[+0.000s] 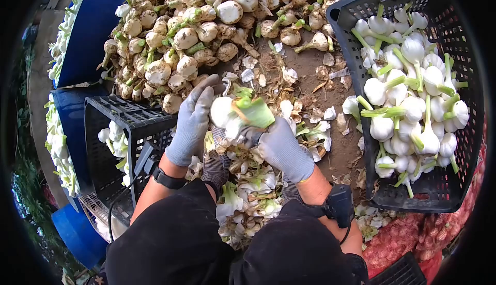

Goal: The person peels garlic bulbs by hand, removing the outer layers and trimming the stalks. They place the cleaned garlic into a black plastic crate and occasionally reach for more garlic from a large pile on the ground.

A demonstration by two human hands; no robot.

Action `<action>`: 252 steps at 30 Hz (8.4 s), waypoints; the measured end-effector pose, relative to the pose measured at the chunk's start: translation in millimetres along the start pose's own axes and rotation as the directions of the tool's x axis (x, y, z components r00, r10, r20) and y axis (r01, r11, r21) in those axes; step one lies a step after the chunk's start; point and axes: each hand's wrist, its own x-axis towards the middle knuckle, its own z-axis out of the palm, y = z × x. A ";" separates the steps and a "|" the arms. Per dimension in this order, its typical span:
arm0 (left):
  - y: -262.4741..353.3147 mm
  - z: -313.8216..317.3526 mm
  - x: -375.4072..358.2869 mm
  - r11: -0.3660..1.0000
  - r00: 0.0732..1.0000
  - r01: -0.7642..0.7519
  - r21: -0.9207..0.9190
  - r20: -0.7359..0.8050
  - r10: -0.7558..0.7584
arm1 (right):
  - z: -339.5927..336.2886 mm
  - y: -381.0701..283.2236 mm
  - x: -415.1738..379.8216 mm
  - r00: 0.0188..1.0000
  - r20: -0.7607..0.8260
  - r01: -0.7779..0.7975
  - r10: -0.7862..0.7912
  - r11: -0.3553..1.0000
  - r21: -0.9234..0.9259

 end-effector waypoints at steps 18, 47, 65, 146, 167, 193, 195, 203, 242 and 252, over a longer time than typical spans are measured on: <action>67.1 -44.2 -29.2 0.949 0.938 -0.252 -0.192 -0.290 0.190 | 11.0 15.8 -21.9 0.777 0.457 0.198 0.434 0.521 -0.830; 9.3 -4.2 -7.8 0.970 0.976 -0.105 0.220 0.210 0.058 | 15.4 -23.8 27.6 0.995 -0.086 -0.071 0.056 0.978 -0.194; 19.3 11.0 -7.7 0.981 0.930 0.178 -0.073 0.337 -0.143 | -7.6 -27.8 7.6 0.998 -0.059 -0.035 0.025 0.984 -0.172; 12.9 27.7 16.9 0.996 0.964 0.074 -0.044 0.260 -0.060 | -14.5 -32.0 20.6 0.983 -0.176 0.028 -0.058 0.986 -0.165; -2.6 17.0 10.1 0.680 0.803 0.499 -0.537 0.583 -0.129 | -13.1 -13.0 14.7 0.775 0.014 0.180 -0.632 0.200 -0.963; 15.4 16.7 16.0 0.943 0.930 0.303 -0.140 0.260 -0.260 | -31.8 -3.8 8.8 0.875 -0.162 0.002 -0.457 0.336 -0.942; 21.6 15.6 13.0 0.895 0.914 0.359 -0.264 0.295 -0.280 | -35.6 -17.7 5.1 0.913 -0.269 -0.167 -0.308 0.320 -0.933; 20.6 39.0 6.8 0.964 0.904 -0.042 0.262 0.421 -0.075 | -24.0 6.8 -4.2 0.966 -0.223 0.053 -0.131 0.944 -0.326; -42.7 1.7 -4.2 0.877 0.975 -0.165 0.452 0.206 0.078 | -20.4 7.3 6.1 0.957 -0.249 -0.142 -0.148 0.508 -0.850; 8.3 19.0 5.6 0.996 0.910 0.078 0.041 0.406 -0.088 | -32.3 -5.5 16.0 0.996 -0.050 0.068 -0.074 0.991 -0.112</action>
